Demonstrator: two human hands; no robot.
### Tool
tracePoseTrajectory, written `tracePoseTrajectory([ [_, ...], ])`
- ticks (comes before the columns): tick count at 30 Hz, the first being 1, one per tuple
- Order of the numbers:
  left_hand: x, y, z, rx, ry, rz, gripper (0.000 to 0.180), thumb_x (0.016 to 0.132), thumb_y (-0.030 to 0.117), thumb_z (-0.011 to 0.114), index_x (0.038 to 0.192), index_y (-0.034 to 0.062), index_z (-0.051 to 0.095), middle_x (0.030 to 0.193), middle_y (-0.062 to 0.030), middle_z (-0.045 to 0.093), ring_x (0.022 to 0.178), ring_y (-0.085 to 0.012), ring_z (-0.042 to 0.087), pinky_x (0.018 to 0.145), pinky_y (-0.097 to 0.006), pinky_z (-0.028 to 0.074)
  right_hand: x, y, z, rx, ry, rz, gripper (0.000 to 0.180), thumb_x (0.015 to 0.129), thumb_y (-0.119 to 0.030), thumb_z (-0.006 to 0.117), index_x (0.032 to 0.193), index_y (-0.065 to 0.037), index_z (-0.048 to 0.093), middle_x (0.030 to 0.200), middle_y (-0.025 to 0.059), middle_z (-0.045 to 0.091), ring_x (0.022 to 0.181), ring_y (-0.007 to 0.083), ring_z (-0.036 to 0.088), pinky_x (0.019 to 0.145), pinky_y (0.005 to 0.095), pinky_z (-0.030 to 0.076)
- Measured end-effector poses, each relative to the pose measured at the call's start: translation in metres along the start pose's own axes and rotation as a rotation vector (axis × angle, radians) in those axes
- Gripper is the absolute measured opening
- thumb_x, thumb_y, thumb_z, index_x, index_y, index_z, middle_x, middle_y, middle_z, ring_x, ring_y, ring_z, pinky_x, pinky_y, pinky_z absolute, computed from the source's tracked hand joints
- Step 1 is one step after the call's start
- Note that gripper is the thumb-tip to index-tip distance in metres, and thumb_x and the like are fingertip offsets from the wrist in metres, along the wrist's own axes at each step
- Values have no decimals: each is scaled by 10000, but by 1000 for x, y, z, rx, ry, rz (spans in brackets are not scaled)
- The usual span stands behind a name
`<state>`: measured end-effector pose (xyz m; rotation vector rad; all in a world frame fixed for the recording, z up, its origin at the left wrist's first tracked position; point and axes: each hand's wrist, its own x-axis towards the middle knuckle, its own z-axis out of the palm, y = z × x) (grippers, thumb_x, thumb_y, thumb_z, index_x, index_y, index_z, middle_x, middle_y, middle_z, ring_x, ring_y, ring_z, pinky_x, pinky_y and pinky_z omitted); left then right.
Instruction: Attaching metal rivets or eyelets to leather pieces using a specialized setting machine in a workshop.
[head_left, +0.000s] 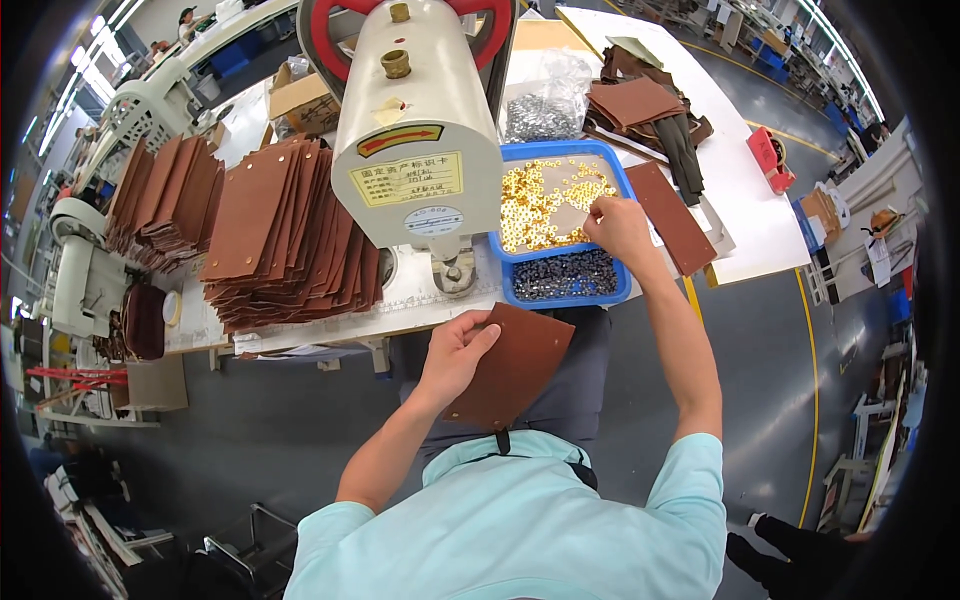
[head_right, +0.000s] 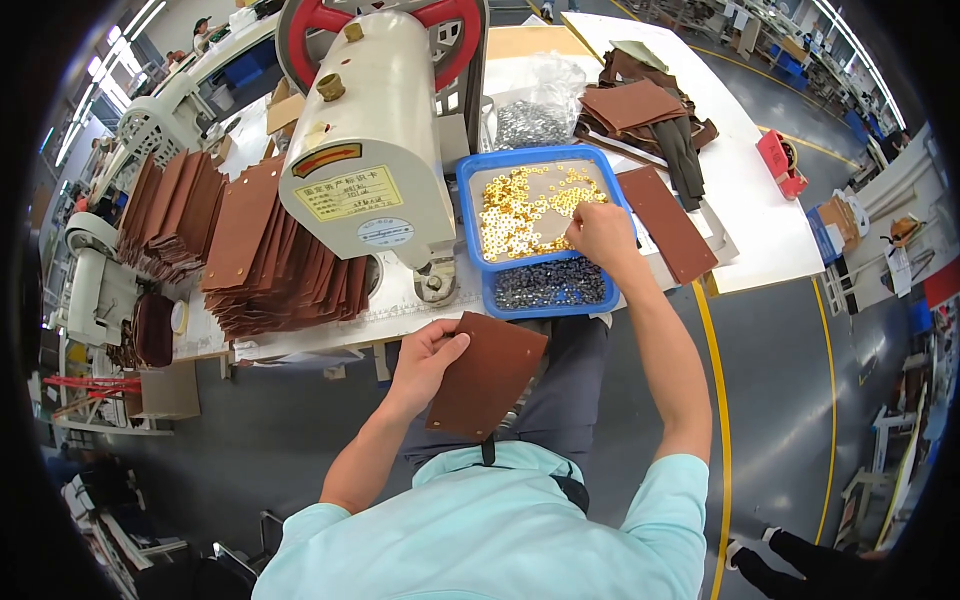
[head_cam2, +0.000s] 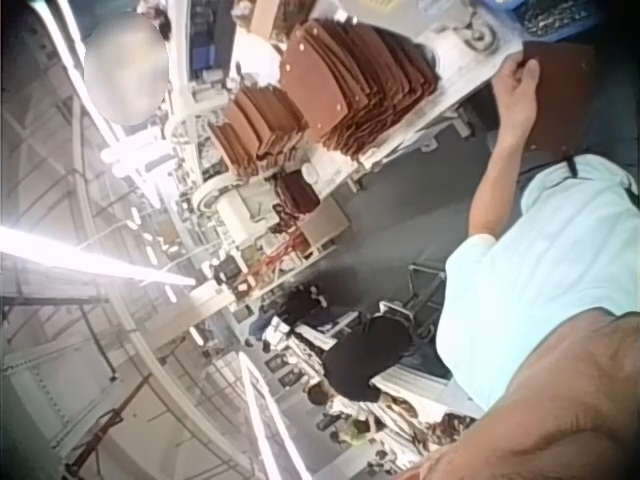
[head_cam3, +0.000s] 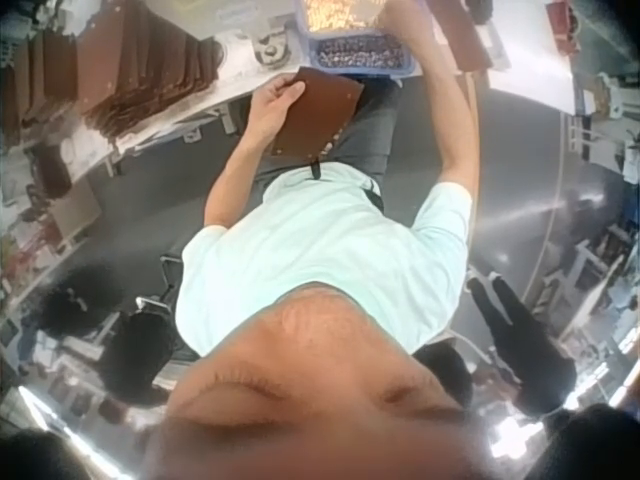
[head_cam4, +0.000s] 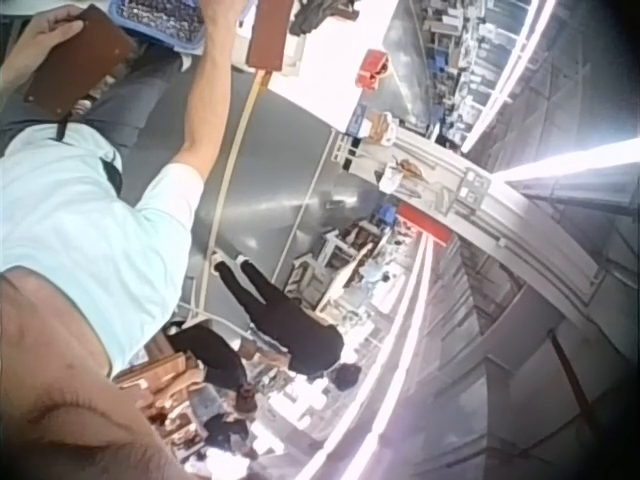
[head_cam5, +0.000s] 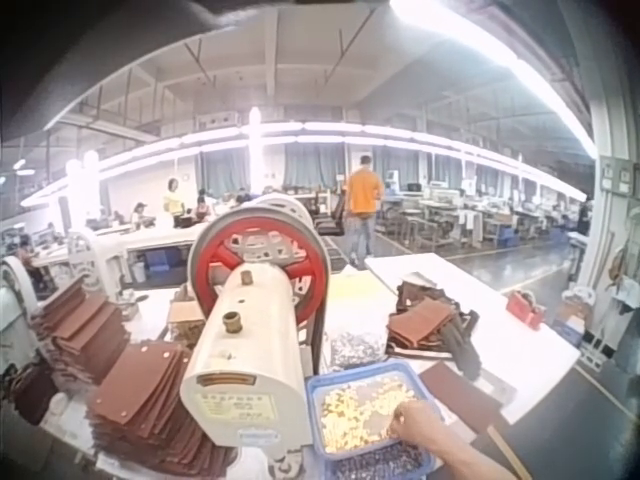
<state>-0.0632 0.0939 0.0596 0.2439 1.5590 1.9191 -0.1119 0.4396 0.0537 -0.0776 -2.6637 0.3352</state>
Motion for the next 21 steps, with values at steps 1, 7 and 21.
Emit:
tracePoseTrajectory([
  [1, 1, 0, 1, 8, 9, 2, 272, 1024, 114, 594, 1236, -53, 629, 1010, -87, 748, 888, -85, 669, 778, -235, 536, -1, -4, -4, 1, -2, 0, 100, 731, -122, 701, 768, -36, 735, 732, 165, 703, 670, 340, 701, 666, 415, 580],
  [7, 3, -4, 3, 25, 71, -1, 264, 1017, 104, 601, 1215, -61, 656, 1021, -90, 749, 895, -86, 672, 782, -232, 537, -34, -76, -43, 415, 211, 11, 70, 751, -43, 729, 809, -14, 706, 725, 115, 701, 640, 215, 705, 602, 320, 557],
  [21, -12, 4, 24, -106, -40, -35, 307, 1019, 104, 610, 1287, -42, 635, 1099, -87, 726, 940, -90, 666, 811, -235, 551, -109, -151, -46, 428, 195, -309, 185, 696, -19, 783, 853, -63, 696, 858, 39, 653, 732, 209, 648, 632, 316, 541],
])
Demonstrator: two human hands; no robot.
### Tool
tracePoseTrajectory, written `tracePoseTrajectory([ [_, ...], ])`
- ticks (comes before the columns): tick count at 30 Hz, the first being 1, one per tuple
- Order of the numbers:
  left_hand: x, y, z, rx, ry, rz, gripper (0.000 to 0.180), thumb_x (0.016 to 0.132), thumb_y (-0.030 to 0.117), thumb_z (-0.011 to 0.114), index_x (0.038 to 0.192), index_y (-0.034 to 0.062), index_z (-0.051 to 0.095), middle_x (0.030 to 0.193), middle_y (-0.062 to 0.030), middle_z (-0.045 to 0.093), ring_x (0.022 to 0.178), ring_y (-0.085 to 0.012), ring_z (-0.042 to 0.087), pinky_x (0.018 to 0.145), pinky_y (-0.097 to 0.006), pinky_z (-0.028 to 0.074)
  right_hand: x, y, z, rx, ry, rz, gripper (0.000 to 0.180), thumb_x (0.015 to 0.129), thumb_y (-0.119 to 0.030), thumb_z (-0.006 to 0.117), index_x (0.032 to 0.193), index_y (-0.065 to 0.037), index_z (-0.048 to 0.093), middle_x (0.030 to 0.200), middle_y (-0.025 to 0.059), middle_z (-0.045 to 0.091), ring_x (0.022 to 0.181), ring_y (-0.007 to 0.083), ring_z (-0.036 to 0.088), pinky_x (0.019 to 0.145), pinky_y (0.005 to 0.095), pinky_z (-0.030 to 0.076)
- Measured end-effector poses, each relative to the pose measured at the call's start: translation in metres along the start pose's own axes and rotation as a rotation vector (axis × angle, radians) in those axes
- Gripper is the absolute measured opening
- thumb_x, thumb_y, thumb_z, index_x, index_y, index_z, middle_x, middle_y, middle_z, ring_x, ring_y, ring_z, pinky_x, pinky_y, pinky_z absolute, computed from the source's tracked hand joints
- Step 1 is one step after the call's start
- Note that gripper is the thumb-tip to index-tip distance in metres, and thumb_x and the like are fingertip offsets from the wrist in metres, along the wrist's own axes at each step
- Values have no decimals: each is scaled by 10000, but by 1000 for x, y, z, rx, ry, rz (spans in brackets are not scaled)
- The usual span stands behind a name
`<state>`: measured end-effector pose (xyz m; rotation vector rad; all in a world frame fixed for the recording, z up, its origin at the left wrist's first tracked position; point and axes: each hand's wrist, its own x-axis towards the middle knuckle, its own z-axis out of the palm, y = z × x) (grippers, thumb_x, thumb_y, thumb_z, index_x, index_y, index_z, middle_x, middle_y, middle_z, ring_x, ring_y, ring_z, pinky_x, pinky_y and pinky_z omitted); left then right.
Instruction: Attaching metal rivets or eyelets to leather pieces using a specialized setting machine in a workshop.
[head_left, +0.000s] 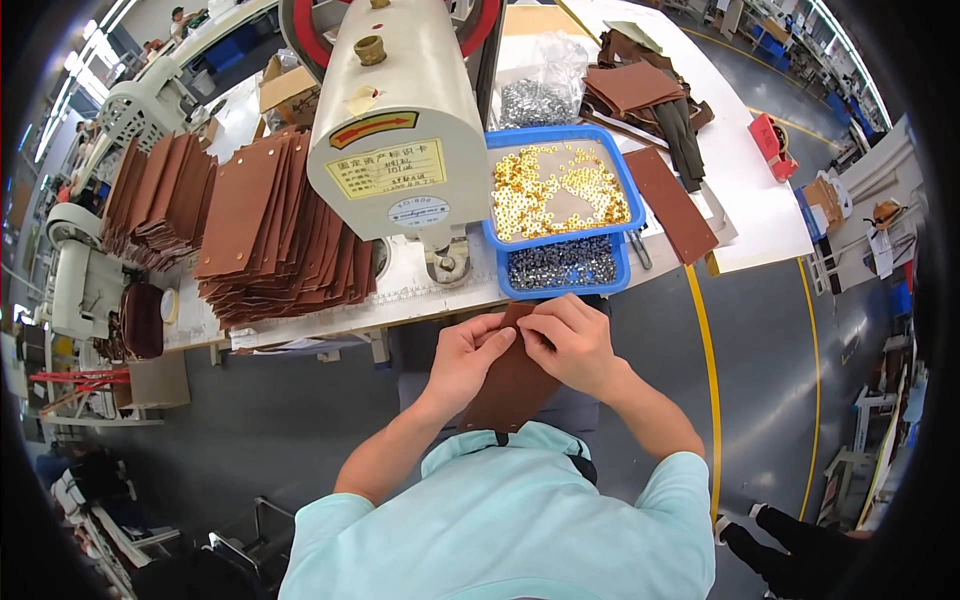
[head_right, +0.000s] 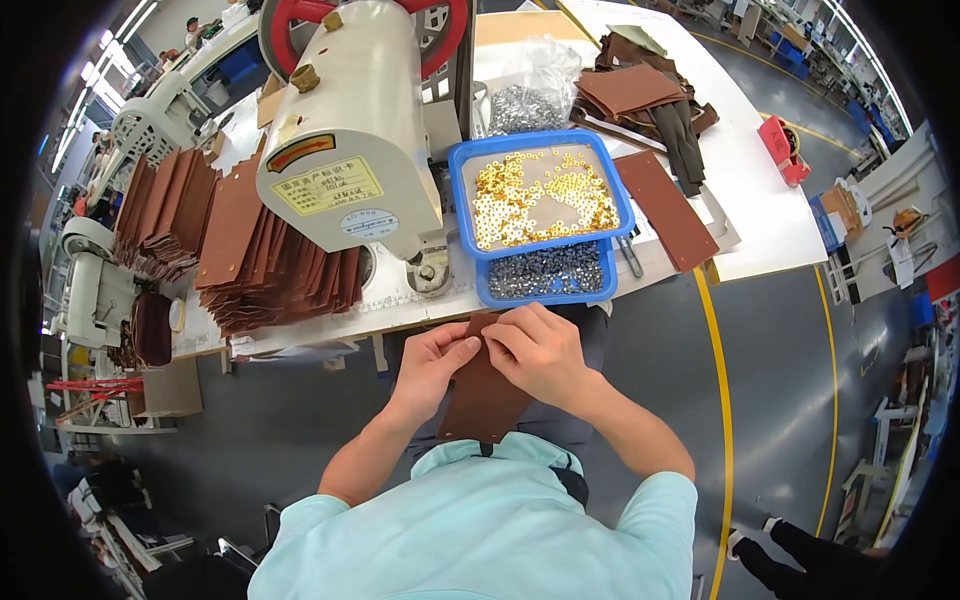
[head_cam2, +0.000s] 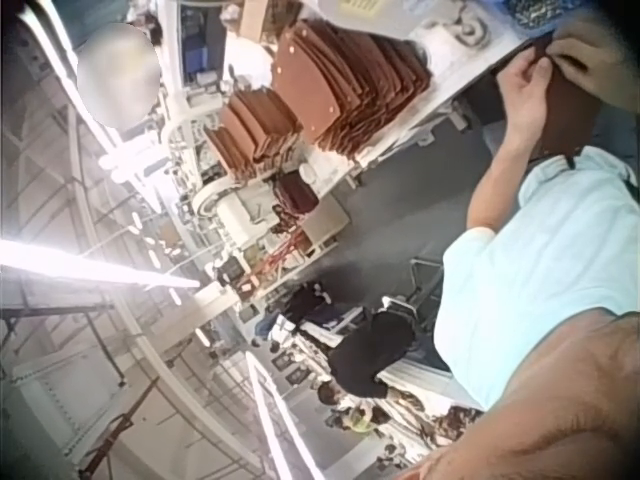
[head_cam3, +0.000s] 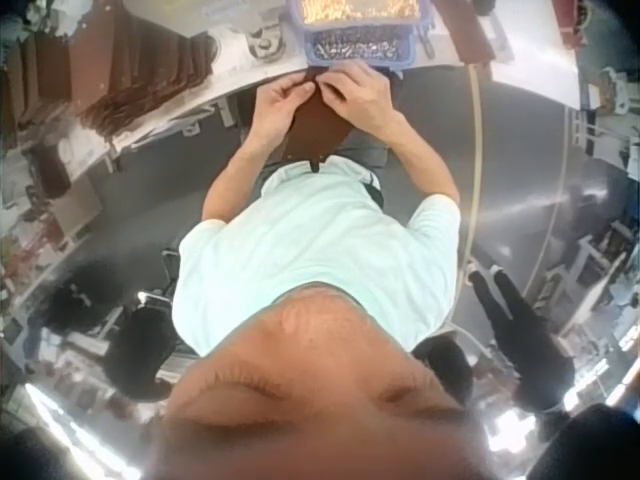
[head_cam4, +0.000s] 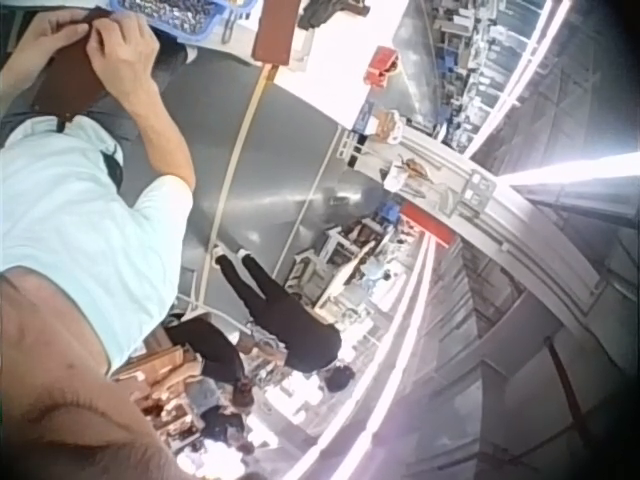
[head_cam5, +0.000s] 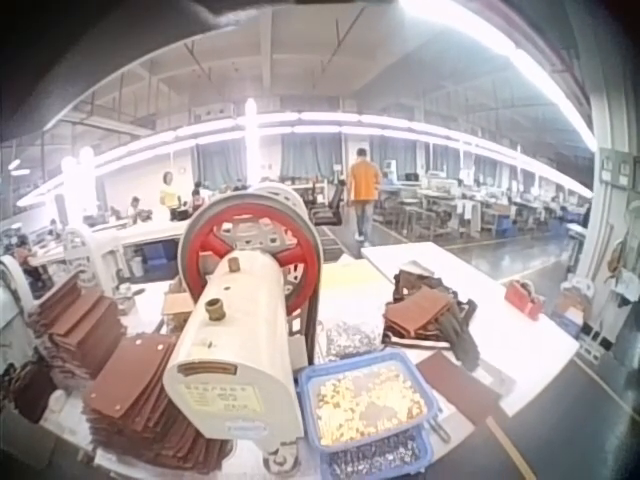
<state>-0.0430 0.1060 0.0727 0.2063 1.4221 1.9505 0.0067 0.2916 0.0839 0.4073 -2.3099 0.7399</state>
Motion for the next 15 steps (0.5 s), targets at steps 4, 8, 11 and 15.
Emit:
tracePoseTrajectory([
  [4, -5, 5, 4, -21, -20, 7, 308, 1016, 109, 618, 1284, -41, 638, 1103, -87, 725, 956, -92, 662, 826, -235, 545, -6, -1, -7, 219, -44, 174, 212, 731, 22, 806, 910, -68, 737, 959, 69, 660, 835, 211, 652, 706, 323, 550],
  [8, -6, 3, 3, 65, -34, 45, 308, 1014, 118, 623, 1279, -36, 645, 1099, -82, 725, 961, -92, 657, 830, -235, 536, -7, -6, -9, 407, -24, 310, 189, 771, 15, 806, 929, -68, 745, 1061, 80, 656, 895, 193, 645, 765, 318, 543],
  [11, -6, 1, 0, 95, -56, 71, 303, 1013, 125, 625, 1275, -24, 655, 1091, -69, 726, 961, -91, 654, 837, -240, 530, -6, -3, -14, 430, -129, 389, 181, 771, 13, 814, 917, -58, 735, 1126, 100, 644, 939, 180, 636, 805, 304, 534],
  [15, -9, 2, -2, 281, -82, 140, 307, 999, 144, 646, 1268, -3, 666, 1079, -65, 734, 960, -96, 661, 849, -260, 536, -10, -1, -12, 611, -128, 596, 145, 790, -3, 820, 881, -41, 713, 1010, 61, 675, 863, 129, 643, 752, 267, 528],
])
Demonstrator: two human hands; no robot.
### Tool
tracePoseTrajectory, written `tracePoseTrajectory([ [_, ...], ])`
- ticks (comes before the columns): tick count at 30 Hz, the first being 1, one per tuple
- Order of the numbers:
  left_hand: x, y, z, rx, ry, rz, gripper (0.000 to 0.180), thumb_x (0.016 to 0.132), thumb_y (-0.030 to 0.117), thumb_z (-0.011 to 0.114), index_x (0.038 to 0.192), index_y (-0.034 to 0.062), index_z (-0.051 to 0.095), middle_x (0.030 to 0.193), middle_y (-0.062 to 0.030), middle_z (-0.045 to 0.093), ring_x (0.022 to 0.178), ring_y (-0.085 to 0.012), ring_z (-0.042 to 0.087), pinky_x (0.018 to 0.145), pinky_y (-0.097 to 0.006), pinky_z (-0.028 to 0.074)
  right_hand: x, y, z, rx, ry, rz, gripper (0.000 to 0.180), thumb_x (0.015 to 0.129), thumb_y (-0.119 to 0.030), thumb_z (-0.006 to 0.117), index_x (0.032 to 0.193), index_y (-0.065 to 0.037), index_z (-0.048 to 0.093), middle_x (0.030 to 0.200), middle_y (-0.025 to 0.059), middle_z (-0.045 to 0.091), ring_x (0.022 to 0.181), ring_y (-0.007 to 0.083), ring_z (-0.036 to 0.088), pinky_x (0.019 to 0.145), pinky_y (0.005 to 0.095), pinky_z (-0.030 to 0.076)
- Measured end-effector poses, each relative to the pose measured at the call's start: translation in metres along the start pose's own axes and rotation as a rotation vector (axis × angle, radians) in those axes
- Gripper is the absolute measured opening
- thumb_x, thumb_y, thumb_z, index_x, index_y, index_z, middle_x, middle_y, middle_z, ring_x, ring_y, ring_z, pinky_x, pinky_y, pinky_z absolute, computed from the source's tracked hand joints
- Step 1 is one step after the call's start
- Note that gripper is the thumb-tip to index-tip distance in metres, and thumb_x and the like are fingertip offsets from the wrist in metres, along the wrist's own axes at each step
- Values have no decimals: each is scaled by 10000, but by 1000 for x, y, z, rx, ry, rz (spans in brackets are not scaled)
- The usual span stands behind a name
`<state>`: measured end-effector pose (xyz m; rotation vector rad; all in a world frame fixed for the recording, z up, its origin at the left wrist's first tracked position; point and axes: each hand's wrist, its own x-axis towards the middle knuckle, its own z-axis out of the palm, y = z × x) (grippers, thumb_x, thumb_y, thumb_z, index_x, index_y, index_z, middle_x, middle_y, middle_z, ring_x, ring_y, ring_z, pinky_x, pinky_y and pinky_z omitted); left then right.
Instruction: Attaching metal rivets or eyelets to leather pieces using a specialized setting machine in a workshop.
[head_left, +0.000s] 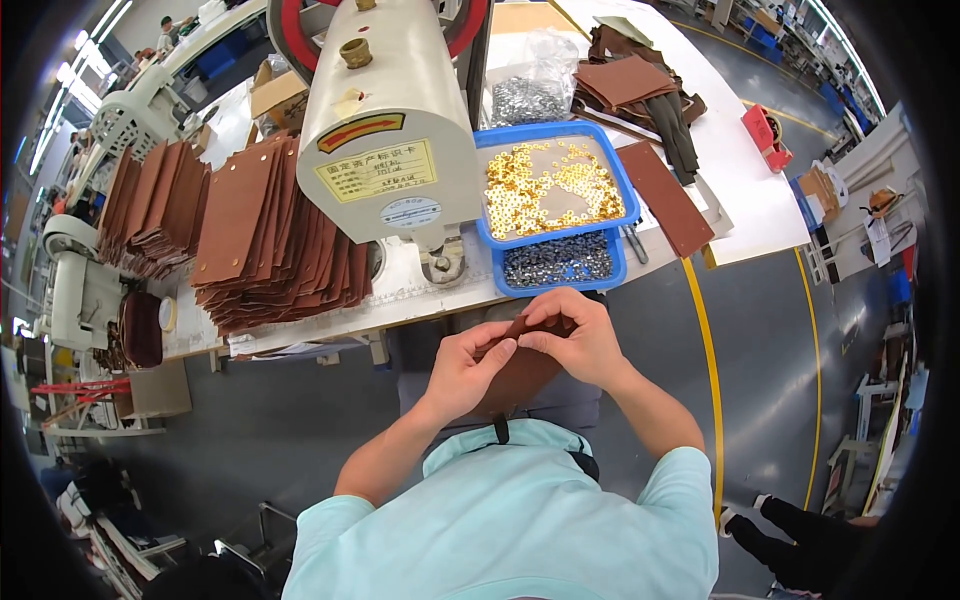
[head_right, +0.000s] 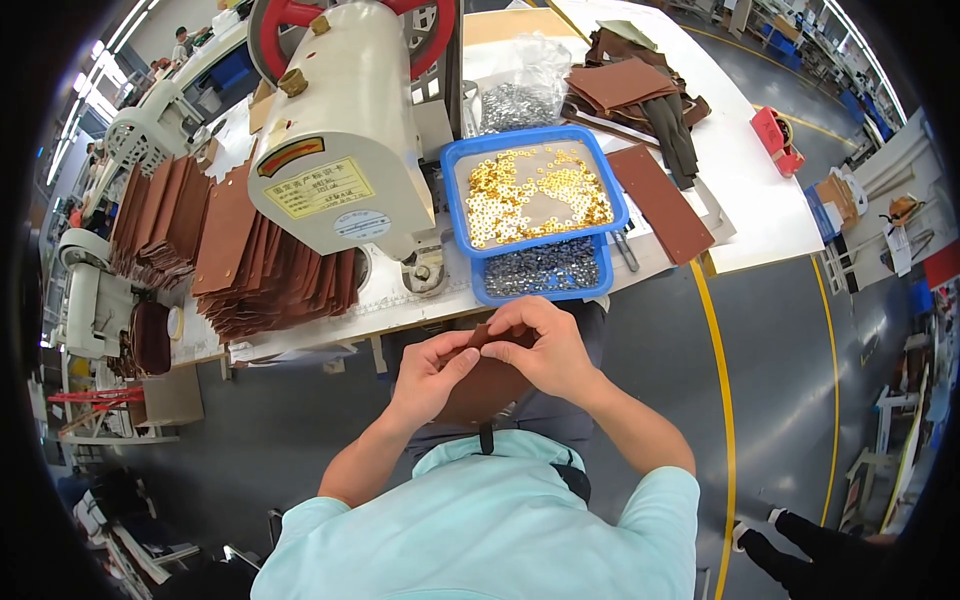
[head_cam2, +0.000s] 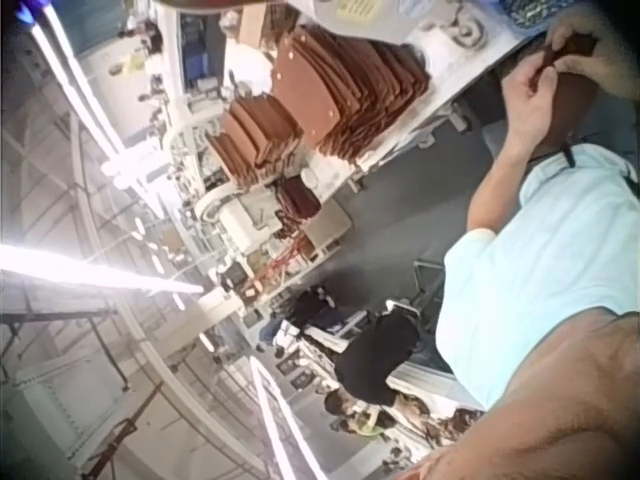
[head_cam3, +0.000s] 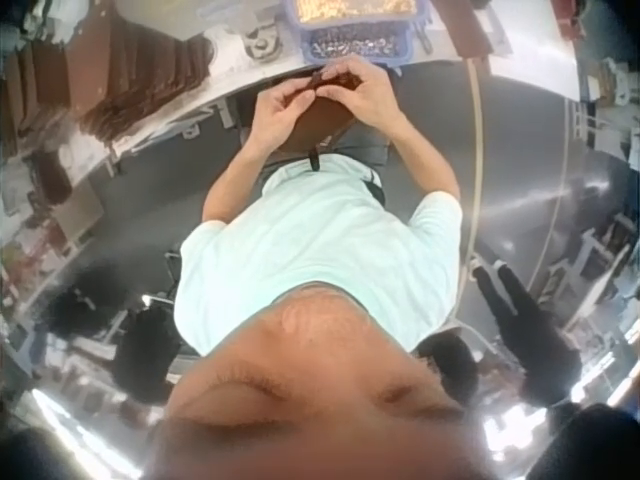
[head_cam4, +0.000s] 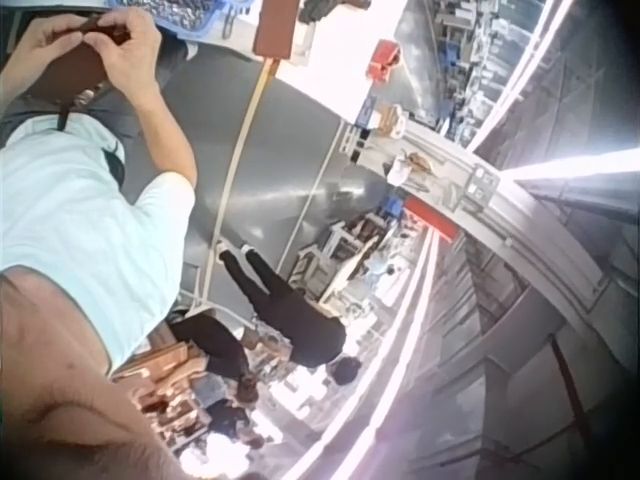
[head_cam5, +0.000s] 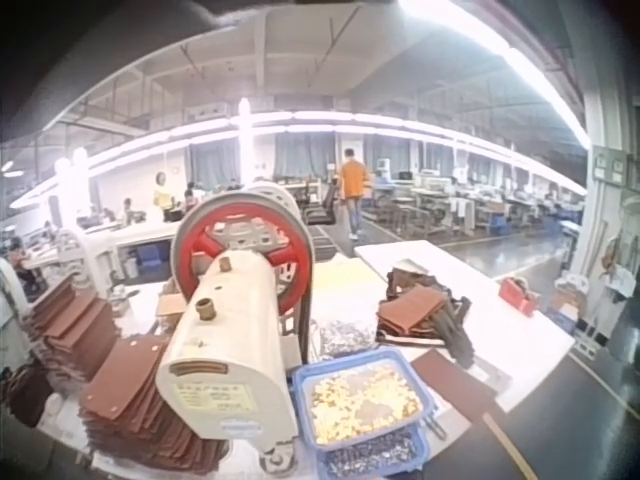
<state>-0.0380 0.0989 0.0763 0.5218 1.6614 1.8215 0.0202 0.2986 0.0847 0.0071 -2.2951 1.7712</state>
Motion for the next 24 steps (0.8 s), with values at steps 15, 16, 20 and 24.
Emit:
tracePoseTrajectory([
  [15, -7, -2, 2, 412, -45, 94, 230, 914, 104, 753, 1108, 8, 675, 936, -76, 756, 824, -121, 712, 739, -263, 557, 56, 78, -70, -753, 38, 78, 162, 824, -74, 723, 977, -54, 776, 931, 151, 707, 888, 350, 684, 798, 439, 542],
  [16, -6, -5, 2, 453, -40, 193, 204, 911, 81, 752, 1078, 11, 660, 932, -79, 755, 808, -135, 718, 724, -266, 559, 59, 88, -71, -753, 40, 75, 162, 824, -74, 723, 977, -54, 776, 931, 151, 707, 888, 350, 684, 798, 439, 542],
  [20, -6, -19, -3, 547, -48, 379, 216, 880, 16, 761, 1052, 27, 632, 933, -96, 749, 776, -183, 729, 689, -283, 575, 62, 108, -70, -854, 8, -4, 117, 840, -106, 705, 930, -63, 767, 889, 139, 688, 876, 354, 674, 780, 460, 537],
  [24, -1, -16, -6, 544, -37, 674, 274, 763, -22, 794, 981, 74, 660, 902, -86, 724, 747, -241, 726, 630, -330, 580, 61, 101, -64, -923, 39, 16, 85, 843, -112, 697, 890, -58, 743, 877, 130, 680, 868, 347, 670, 768, 464, 535],
])
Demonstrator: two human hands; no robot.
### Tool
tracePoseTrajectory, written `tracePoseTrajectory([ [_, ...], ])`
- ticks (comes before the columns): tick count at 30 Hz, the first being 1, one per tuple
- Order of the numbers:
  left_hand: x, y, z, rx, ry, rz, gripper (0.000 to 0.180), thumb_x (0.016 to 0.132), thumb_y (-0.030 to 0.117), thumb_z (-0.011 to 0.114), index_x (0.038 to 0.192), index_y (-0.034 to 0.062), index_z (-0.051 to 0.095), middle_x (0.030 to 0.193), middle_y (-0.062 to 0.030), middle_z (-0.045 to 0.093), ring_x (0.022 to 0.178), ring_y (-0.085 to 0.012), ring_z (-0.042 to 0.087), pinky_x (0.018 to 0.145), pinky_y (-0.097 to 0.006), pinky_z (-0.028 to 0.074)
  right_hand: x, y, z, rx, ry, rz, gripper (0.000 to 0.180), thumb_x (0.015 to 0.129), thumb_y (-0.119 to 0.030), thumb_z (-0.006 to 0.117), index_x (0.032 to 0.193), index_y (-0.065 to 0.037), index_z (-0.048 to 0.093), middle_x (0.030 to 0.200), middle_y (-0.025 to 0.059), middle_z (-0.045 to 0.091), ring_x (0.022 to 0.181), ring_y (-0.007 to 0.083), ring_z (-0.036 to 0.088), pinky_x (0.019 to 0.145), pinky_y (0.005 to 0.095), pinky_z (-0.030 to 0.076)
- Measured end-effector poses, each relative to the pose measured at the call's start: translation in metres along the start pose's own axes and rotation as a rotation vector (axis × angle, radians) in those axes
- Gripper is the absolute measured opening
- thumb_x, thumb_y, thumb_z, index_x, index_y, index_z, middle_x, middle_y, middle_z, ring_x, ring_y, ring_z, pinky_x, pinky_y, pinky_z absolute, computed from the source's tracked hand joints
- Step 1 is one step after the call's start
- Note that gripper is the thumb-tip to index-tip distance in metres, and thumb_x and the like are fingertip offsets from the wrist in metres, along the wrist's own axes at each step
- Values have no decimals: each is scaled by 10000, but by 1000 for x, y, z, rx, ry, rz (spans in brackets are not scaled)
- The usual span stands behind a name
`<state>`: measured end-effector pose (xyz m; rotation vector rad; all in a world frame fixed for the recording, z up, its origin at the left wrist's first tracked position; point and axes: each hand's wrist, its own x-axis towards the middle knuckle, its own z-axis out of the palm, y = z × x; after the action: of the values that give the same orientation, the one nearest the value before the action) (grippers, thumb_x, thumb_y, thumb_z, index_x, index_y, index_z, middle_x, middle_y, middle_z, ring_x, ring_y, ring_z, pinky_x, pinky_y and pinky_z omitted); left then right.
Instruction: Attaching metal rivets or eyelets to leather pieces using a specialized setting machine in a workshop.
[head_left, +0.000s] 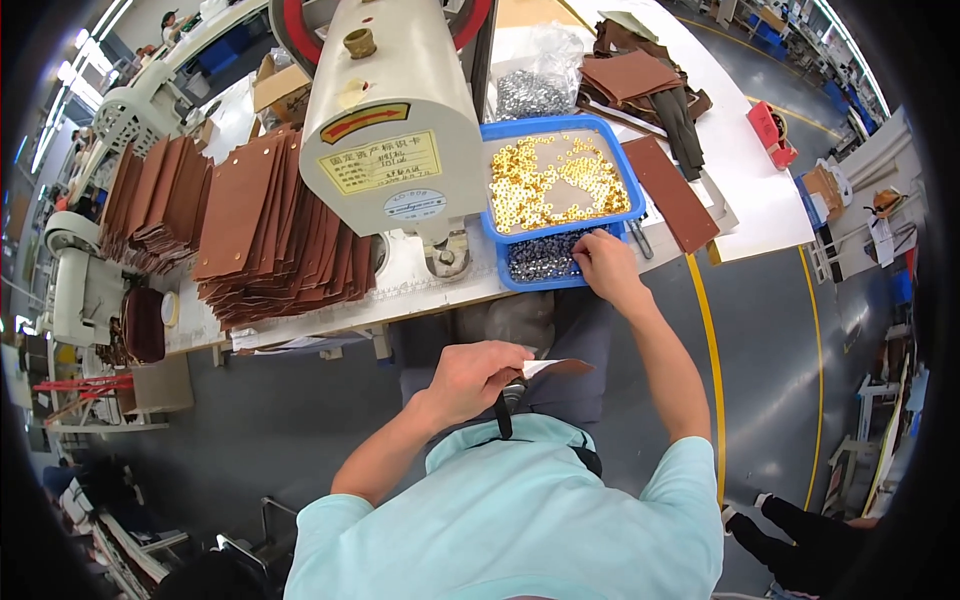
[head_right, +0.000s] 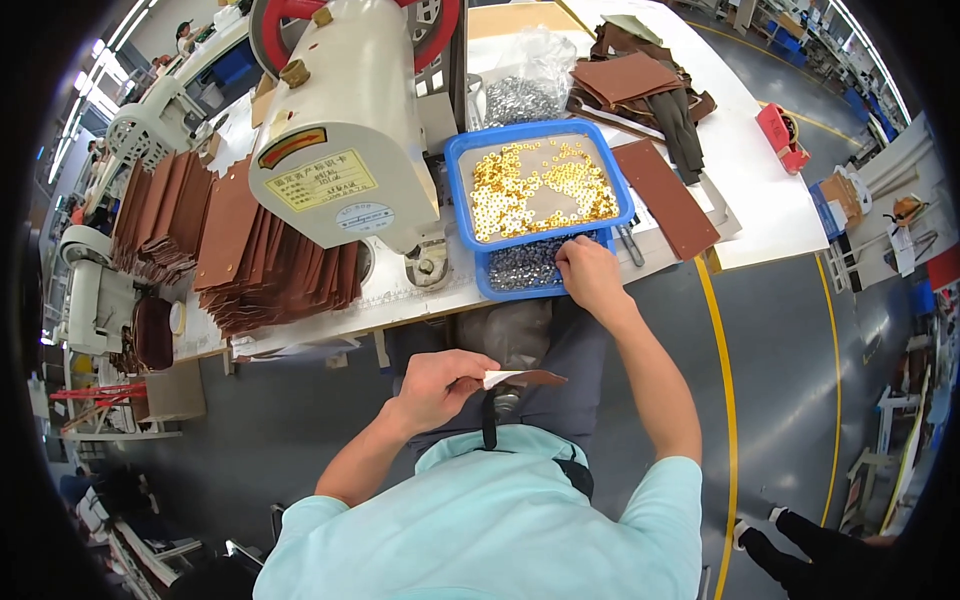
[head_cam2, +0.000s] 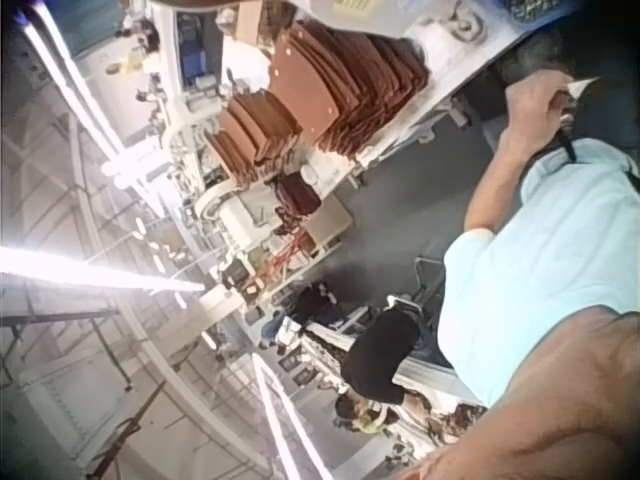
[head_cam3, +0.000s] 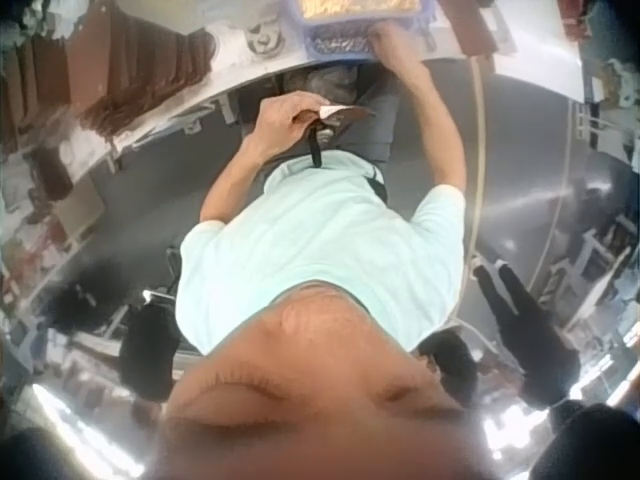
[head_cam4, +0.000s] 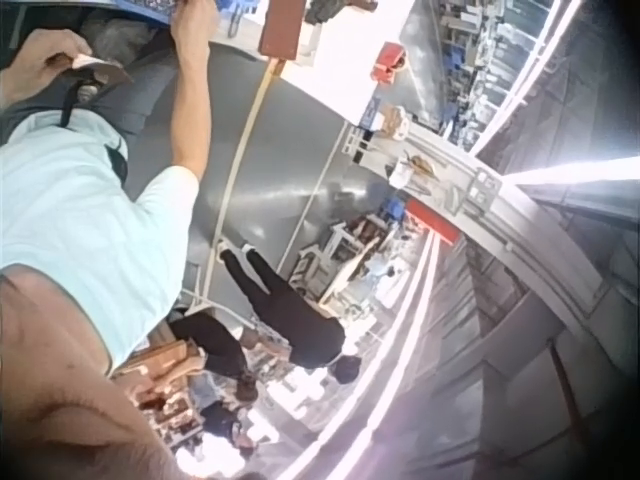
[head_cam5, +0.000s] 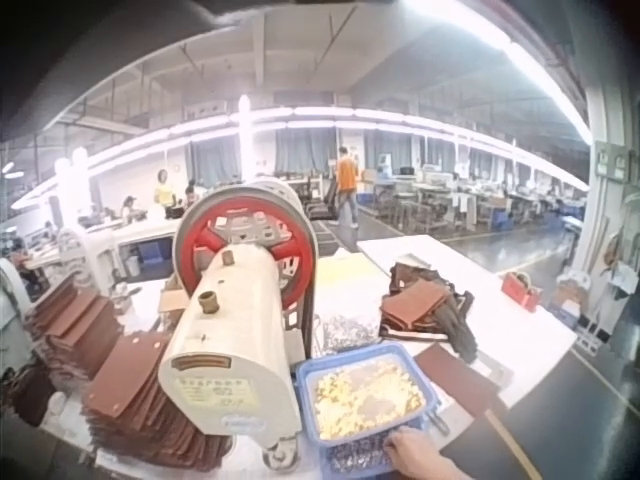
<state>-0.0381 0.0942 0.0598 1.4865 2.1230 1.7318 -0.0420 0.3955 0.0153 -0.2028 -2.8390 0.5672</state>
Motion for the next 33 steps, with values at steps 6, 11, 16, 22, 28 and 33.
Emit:
tracePoseTrajectory([
  [6, -2, -4, -4, 59, 53, 198, 286, 669, -30, 815, 894, 72, 669, 894, -67, 702, 732, -242, 712, 591, -319, 576, -20, -39, -24, 305, 126, 83, 93, 841, -83, 718, 917, -33, 737, 849, 89, 726, 744, 228, 703, 683, 343, 554],
  [11, 0, 2, -8, 76, 37, 279, 275, 654, -62, 794, 873, 70, 695, 881, -77, 714, 736, -229, 730, 607, -312, 596, -53, -93, -69, 1184, -551, 224, 111, 858, -1, 763, 956, 43, 737, 906, 67, 749, 805, 93, 685, 697, 256, 553],
  [16, 2, 7, -8, 94, 4, 381, 278, 685, -48, 785, 944, 20, 712, 878, -114, 696, 723, -237, 710, 591, -311, 586, -63, -103, -82, 1312, -800, 225, 121, 881, -13, 764, 989, 38, 744, 892, 56, 730, 780, 82, 654, 686, 234, 533],
  [22, -3, 10, -11, 248, -43, 409, 229, 724, -19, 758, 937, -41, 677, 885, -141, 672, 719, -250, 690, 577, -310, 577, -65, -103, -80, 1407, -817, 277, 88, 877, -11, 759, 955, 29, 746, 915, 46, 699, 833, 97, 640, 732, 228, 512],
  [28, -2, 17, -13, 332, -58, 433, 281, 703, 33, 764, 953, -45, 662, 912, -153, 657, 732, -268, 683, 587, -310, 575, -67, -99, -69, 1415, -925, 374, 76, 852, -7, 772, 918, 23, 749, 919, 48, 697, 827, 99, 634, 730, 238, 508],
  [33, -1, 20, -12, 348, -53, 426, 296, 712, 58, 787, 963, -38, 661, 918, -141, 656, 730, -256, 685, 588, -306, 575, -68, -98, -66, 1492, -976, 493, 97, 829, -9, 788, 916, 15, 754, 925, 65, 720, 810, 113, 649, 739, 256, 519],
])
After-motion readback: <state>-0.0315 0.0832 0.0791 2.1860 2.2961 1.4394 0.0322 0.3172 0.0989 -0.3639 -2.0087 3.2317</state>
